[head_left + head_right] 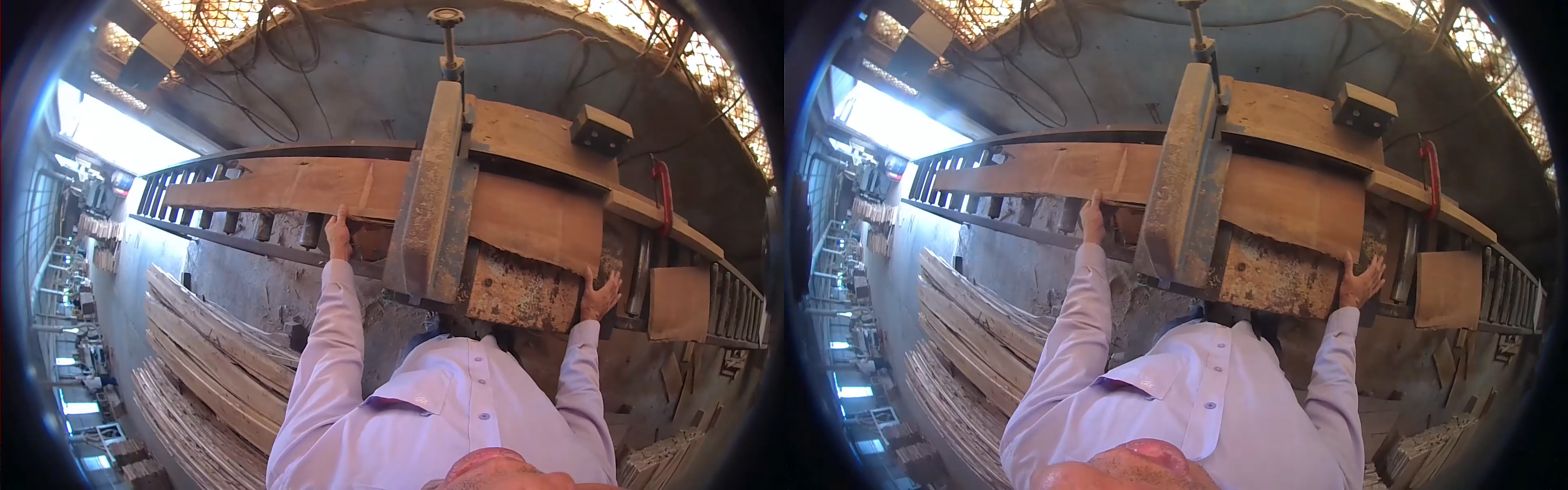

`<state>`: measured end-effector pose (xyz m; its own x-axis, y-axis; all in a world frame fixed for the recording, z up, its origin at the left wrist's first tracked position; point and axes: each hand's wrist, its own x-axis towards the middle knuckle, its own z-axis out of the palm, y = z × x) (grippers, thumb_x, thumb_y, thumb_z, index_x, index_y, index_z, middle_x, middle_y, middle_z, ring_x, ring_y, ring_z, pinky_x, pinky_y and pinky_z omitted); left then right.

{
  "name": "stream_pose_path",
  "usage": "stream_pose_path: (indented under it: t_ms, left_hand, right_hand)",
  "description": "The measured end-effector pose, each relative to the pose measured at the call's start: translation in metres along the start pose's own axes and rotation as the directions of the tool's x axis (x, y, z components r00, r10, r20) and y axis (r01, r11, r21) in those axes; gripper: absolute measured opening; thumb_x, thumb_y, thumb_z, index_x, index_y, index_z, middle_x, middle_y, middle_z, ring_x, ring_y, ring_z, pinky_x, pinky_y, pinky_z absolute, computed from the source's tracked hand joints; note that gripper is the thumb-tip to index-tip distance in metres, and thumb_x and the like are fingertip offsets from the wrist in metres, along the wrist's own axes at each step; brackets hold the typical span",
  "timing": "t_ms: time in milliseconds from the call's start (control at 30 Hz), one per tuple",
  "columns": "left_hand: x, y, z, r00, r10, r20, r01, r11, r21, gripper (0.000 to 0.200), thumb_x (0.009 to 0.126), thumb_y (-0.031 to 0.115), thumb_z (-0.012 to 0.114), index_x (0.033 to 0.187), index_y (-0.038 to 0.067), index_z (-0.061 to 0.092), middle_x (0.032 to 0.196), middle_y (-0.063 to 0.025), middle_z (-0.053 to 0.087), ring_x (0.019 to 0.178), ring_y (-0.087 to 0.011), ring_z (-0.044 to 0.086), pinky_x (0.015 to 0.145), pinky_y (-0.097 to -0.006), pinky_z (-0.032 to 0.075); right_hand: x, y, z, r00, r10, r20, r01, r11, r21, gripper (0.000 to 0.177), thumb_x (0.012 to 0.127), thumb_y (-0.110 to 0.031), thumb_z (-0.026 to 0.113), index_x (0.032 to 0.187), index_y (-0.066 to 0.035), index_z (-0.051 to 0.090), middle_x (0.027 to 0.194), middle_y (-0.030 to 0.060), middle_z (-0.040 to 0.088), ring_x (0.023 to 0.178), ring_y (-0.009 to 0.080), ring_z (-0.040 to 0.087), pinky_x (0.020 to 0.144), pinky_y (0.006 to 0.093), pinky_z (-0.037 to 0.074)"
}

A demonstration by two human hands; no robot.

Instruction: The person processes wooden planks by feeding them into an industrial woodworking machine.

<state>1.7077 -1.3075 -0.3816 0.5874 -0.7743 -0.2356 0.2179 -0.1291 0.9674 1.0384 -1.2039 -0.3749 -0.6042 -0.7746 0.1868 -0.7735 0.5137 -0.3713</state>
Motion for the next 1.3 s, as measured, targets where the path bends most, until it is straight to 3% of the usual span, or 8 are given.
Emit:
stream_pose_path:
  t_ms: [767, 833, 867, 900, 1000, 1067, 1200, 1300]
  left_hand:
    - [-0.011, -0.040, 0.013, 0.946, -0.252, 0.202, 0.275, 0.957, -0.092, 0.043, 0.086, 0.028, 0.081, 0.116, 0.003, 0.063, 0.101, -0.0136, 0.068, 0.089, -0.0300, 0.069, 0.074, -0.0454, 0.060]
    - [-0.015, -0.041, 0.005, 0.915, 0.078, 0.395, -0.226, 0.911, 0.344, 0.047, 0.083, 0.025, 0.083, 0.121, 0.007, 0.063, 0.098, -0.0148, 0.068, 0.088, -0.0321, 0.068, 0.074, -0.0454, 0.059]
    - [-0.020, -0.036, 0.000, 0.804, 0.301, 0.513, -0.591, 0.506, 0.628, 0.049, 0.082, 0.023, 0.084, 0.124, 0.008, 0.062, 0.097, -0.0154, 0.067, 0.087, -0.0331, 0.068, 0.074, -0.0454, 0.058]
    - [-0.022, -0.034, -0.001, 0.713, 0.389, 0.583, -0.691, 0.249, 0.679, 0.053, 0.080, 0.021, 0.084, 0.126, 0.010, 0.062, 0.095, -0.0161, 0.067, 0.086, -0.0342, 0.067, 0.073, -0.0454, 0.057]
    - [-0.019, -0.040, -0.003, 0.639, 0.465, 0.613, -0.742, 0.161, 0.651, 0.058, 0.078, 0.019, 0.086, 0.130, 0.010, 0.061, 0.093, -0.0158, 0.067, 0.084, -0.0350, 0.067, 0.071, -0.0446, 0.055]
    - [-0.007, -0.050, 0.004, 0.904, 0.195, 0.381, -0.303, 0.920, 0.250, 0.042, 0.092, 0.028, 0.076, 0.115, -0.004, 0.063, 0.099, -0.0112, 0.069, 0.087, -0.0254, 0.070, 0.072, -0.0394, 0.058]
    - [-0.016, -0.033, 0.018, 0.939, -0.167, 0.302, 0.195, 0.979, -0.065, 0.037, 0.098, 0.030, 0.069, 0.110, -0.005, 0.065, 0.102, -0.0134, 0.070, 0.083, -0.0243, 0.070, 0.073, -0.0381, 0.060]
    - [-0.031, -0.024, 0.020, 0.927, 0.063, 0.369, -0.111, 0.988, 0.111, 0.038, 0.099, 0.032, 0.067, 0.108, -0.005, 0.064, 0.101, -0.0129, 0.070, 0.082, -0.0236, 0.070, 0.070, -0.0376, 0.059]
  right_hand:
    - [0.005, 0.006, 0.008, 0.999, -0.041, -0.024, 0.038, 0.991, -0.129, 0.095, 0.084, -0.077, 0.060, 0.146, -0.006, 0.048, 0.156, 0.0152, 0.043, 0.150, 0.0307, 0.031, 0.123, 0.0507, 0.019]
    - [0.006, 0.012, 0.004, 0.996, -0.074, -0.050, 0.075, 0.997, 0.028, 0.088, 0.088, -0.070, 0.062, 0.143, -0.003, 0.050, 0.150, 0.0197, 0.049, 0.145, 0.0343, 0.037, 0.119, 0.0492, 0.027]
    - [0.006, 0.013, 0.005, 0.999, -0.008, -0.044, 0.019, 0.961, 0.276, 0.081, 0.090, -0.063, 0.064, 0.142, -0.001, 0.051, 0.147, 0.0198, 0.051, 0.142, 0.0343, 0.042, 0.117, 0.0466, 0.031]
    - [0.002, 0.012, 0.003, 0.998, 0.048, -0.030, -0.026, 0.860, 0.510, 0.074, 0.093, -0.056, 0.066, 0.140, 0.000, 0.052, 0.145, 0.0199, 0.053, 0.139, 0.0342, 0.046, 0.115, 0.0440, 0.035]
    - [-0.035, -0.011, -0.001, 0.988, 0.154, -0.002, -0.100, 0.649, 0.754, 0.054, 0.099, -0.042, 0.065, 0.133, 0.000, 0.057, 0.134, 0.0186, 0.060, 0.119, 0.0285, 0.062, 0.096, 0.0361, 0.051]
    - [-0.058, -0.008, 0.019, 0.934, 0.186, 0.306, -0.355, 0.356, 0.864, 0.050, 0.101, -0.038, 0.063, 0.135, -0.001, 0.056, 0.134, 0.0200, 0.060, 0.111, 0.0291, 0.067, 0.088, 0.0356, 0.057]
    - [-0.071, -0.072, 0.024, 0.621, -0.103, 0.777, -0.768, -0.275, 0.578, 0.051, 0.101, -0.033, 0.063, 0.141, -0.005, 0.049, 0.138, 0.0190, 0.057, 0.125, 0.0324, 0.059, 0.100, 0.0432, 0.053]
    - [-0.046, -0.104, 0.057, 0.573, -0.137, 0.808, -0.745, -0.498, 0.444, 0.050, 0.100, -0.029, 0.065, 0.141, -0.005, 0.047, 0.146, 0.0146, 0.052, 0.134, 0.0317, 0.051, 0.105, 0.0516, 0.049]
